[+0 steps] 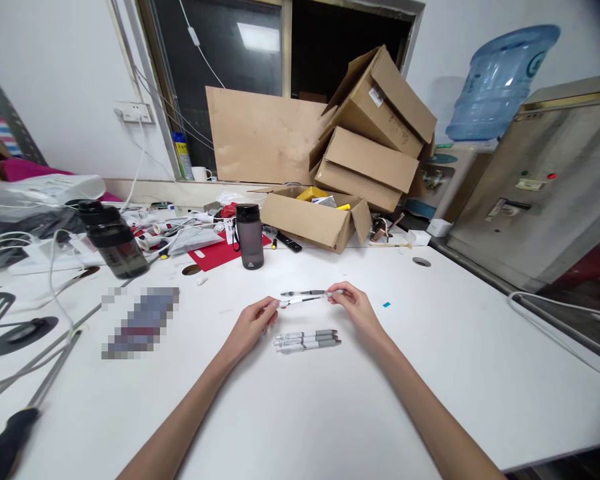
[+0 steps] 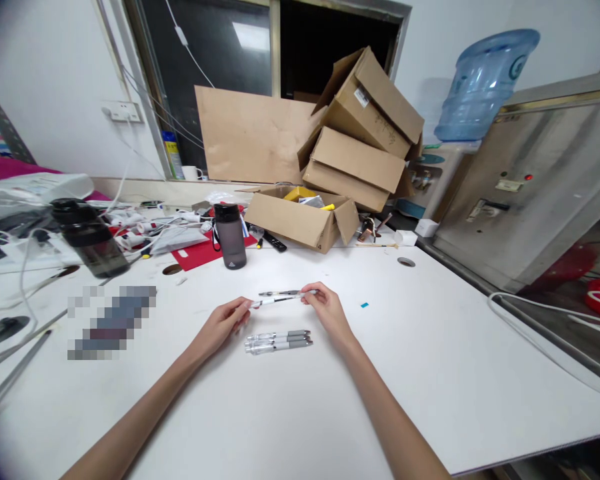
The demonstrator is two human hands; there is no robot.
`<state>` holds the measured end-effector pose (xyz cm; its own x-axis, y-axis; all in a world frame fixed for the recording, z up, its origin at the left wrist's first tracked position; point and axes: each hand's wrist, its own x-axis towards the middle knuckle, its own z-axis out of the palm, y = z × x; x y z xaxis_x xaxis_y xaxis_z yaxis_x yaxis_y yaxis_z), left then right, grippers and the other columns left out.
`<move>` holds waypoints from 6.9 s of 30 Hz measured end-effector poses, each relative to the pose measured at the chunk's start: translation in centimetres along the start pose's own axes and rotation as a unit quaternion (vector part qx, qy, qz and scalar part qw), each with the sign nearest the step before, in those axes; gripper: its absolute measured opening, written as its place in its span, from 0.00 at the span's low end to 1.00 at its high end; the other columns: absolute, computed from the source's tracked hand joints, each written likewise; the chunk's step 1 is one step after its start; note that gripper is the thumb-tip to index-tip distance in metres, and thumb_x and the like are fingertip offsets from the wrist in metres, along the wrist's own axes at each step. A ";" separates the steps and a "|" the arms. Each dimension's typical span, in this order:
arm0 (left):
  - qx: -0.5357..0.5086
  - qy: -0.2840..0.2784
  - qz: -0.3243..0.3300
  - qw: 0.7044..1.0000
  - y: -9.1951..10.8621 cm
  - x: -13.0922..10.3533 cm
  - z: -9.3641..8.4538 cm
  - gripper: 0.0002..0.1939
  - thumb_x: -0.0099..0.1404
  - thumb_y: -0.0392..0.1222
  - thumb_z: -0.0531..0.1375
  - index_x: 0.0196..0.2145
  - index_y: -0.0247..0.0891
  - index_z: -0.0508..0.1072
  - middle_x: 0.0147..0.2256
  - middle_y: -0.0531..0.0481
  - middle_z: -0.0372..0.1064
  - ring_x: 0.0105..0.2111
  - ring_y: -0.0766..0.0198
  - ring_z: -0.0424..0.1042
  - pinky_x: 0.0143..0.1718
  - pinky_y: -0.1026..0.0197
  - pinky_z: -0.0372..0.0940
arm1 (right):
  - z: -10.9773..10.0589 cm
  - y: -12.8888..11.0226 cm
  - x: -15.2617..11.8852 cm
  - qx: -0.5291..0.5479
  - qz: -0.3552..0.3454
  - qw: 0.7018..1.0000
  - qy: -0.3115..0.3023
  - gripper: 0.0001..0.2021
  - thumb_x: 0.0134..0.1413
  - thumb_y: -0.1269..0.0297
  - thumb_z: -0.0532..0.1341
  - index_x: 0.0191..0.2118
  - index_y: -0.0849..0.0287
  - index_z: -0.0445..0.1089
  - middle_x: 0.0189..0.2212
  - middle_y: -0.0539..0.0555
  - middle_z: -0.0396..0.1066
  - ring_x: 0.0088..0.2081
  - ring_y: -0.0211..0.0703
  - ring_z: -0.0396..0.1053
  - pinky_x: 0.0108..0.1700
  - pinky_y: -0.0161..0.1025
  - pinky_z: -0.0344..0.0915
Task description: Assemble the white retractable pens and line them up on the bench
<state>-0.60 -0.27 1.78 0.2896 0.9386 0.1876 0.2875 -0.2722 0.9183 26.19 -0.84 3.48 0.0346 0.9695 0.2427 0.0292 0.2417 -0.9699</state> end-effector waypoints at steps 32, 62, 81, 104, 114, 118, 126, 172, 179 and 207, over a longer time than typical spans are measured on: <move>-0.005 0.000 -0.003 1.000 0.1 0.1 0.0 0.23 0.71 0.60 0.53 0.30 0.39 0.69 0.25 0.55 0.62 0.24 0.64 0.59 0.28 0.63 0.55 | 0.0 0.2 -0.1 0.010 0.024 1.000 0.012 0.12 0.50 0.53 0.68 0.37 0.55 0.76 0.37 0.54 0.77 0.43 0.50 0.76 0.55 0.46 0.67; 0.042 -0.055 0.033 0.997 0.9 -0.4 0.6 0.23 0.73 0.58 0.52 0.28 0.38 0.68 0.26 0.55 0.60 0.29 0.62 0.58 0.32 0.62 0.53 | 2.1 0.4 -1.5 -0.057 0.006 0.994 -0.095 0.12 0.60 0.54 0.61 0.41 0.57 0.72 0.26 0.49 0.71 0.30 0.40 0.70 0.33 0.36 0.63; 0.017 -0.048 0.020 0.998 0.3 -0.1 0.7 0.24 0.73 0.58 0.52 0.27 0.38 0.66 0.25 0.56 0.57 0.27 0.64 0.57 0.31 0.62 0.50 | 1.3 1.1 -0.8 -0.054 0.051 0.988 -0.132 0.18 0.65 0.50 0.53 0.42 0.59 0.72 0.15 0.43 0.56 0.19 0.36 0.51 0.26 0.35 0.50; 0.024 -0.047 0.009 0.999 0.5 -0.1 0.6 0.25 0.73 0.59 0.51 0.26 0.38 0.67 0.24 0.55 0.58 0.27 0.63 0.58 0.31 0.62 0.52 | 0.6 -0.3 -1.2 -0.080 0.049 0.981 -0.168 0.15 0.64 0.53 0.55 0.46 0.57 0.70 0.21 0.44 0.56 0.23 0.36 0.51 0.28 0.35 0.50; 0.004 -0.042 0.005 0.999 0.5 0.0 0.7 0.25 0.70 0.61 0.53 0.26 0.38 0.69 0.24 0.54 0.60 0.27 0.62 0.58 0.30 0.62 0.51 | 0.6 -0.4 -1.2 -0.085 0.026 0.982 -0.167 0.16 0.63 0.51 0.56 0.45 0.57 0.72 0.22 0.45 0.57 0.25 0.38 0.53 0.30 0.36 0.51; 0.007 -0.046 0.014 0.999 0.6 -0.1 0.6 0.24 0.71 0.60 0.53 0.28 0.38 0.71 0.24 0.55 0.60 0.27 0.63 0.58 0.30 0.62 0.51 | 0.6 -0.8 -1.3 -0.083 0.015 0.983 -0.166 0.13 0.62 0.54 0.58 0.45 0.56 0.72 0.24 0.45 0.55 0.27 0.38 0.52 0.31 0.36 0.49; -0.001 -0.045 0.037 0.998 0.7 0.0 0.4 0.22 0.72 0.57 0.55 0.29 0.37 0.71 0.26 0.54 0.61 0.28 0.64 0.59 0.31 0.63 0.54 | 0.6 -0.9 -1.3 -0.068 0.025 0.981 -0.181 0.16 0.64 0.49 0.55 0.44 0.56 0.71 0.22 0.45 0.51 0.25 0.38 0.49 0.29 0.36 0.46; -0.204 0.008 -0.039 0.978 1.2 -0.1 0.1 0.19 0.68 0.58 0.58 0.38 0.38 0.73 0.34 0.49 0.67 0.36 0.62 0.69 0.34 0.63 0.66 | 6.6 -2.7 0.8 0.332 0.015 0.943 -0.008 0.13 0.59 0.50 0.64 0.40 0.51 0.63 0.33 0.50 0.67 0.37 0.43 0.69 0.49 0.46 0.69; -0.125 0.032 -0.029 0.991 -0.8 0.6 -0.2 0.18 0.69 0.57 0.56 0.35 0.38 0.73 0.31 0.50 0.68 0.32 0.62 0.70 0.32 0.64 0.63 | 3.6 -3.3 1.5 0.430 0.050 0.902 0.013 0.17 0.65 0.49 0.54 0.29 0.54 0.56 0.23 0.46 0.48 0.23 0.39 0.50 0.27 0.37 0.59; -0.047 -0.010 -0.006 0.999 -1.6 0.6 0.2 0.17 0.72 0.54 0.53 0.37 0.39 0.72 0.32 0.50 0.70 0.31 0.62 0.67 0.34 0.62 0.63 | 2.7 -3.5 1.1 0.514 0.049 0.856 -0.031 0.15 0.65 0.58 0.49 0.26 0.55 0.54 0.22 0.44 0.43 0.21 0.37 0.44 0.23 0.33 0.54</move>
<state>-0.70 0.68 0.30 0.3052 0.9371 0.1692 0.2044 -0.2380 0.9495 23.48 -0.47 7.13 -0.0675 0.9799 0.1877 -0.8667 0.0356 -0.4975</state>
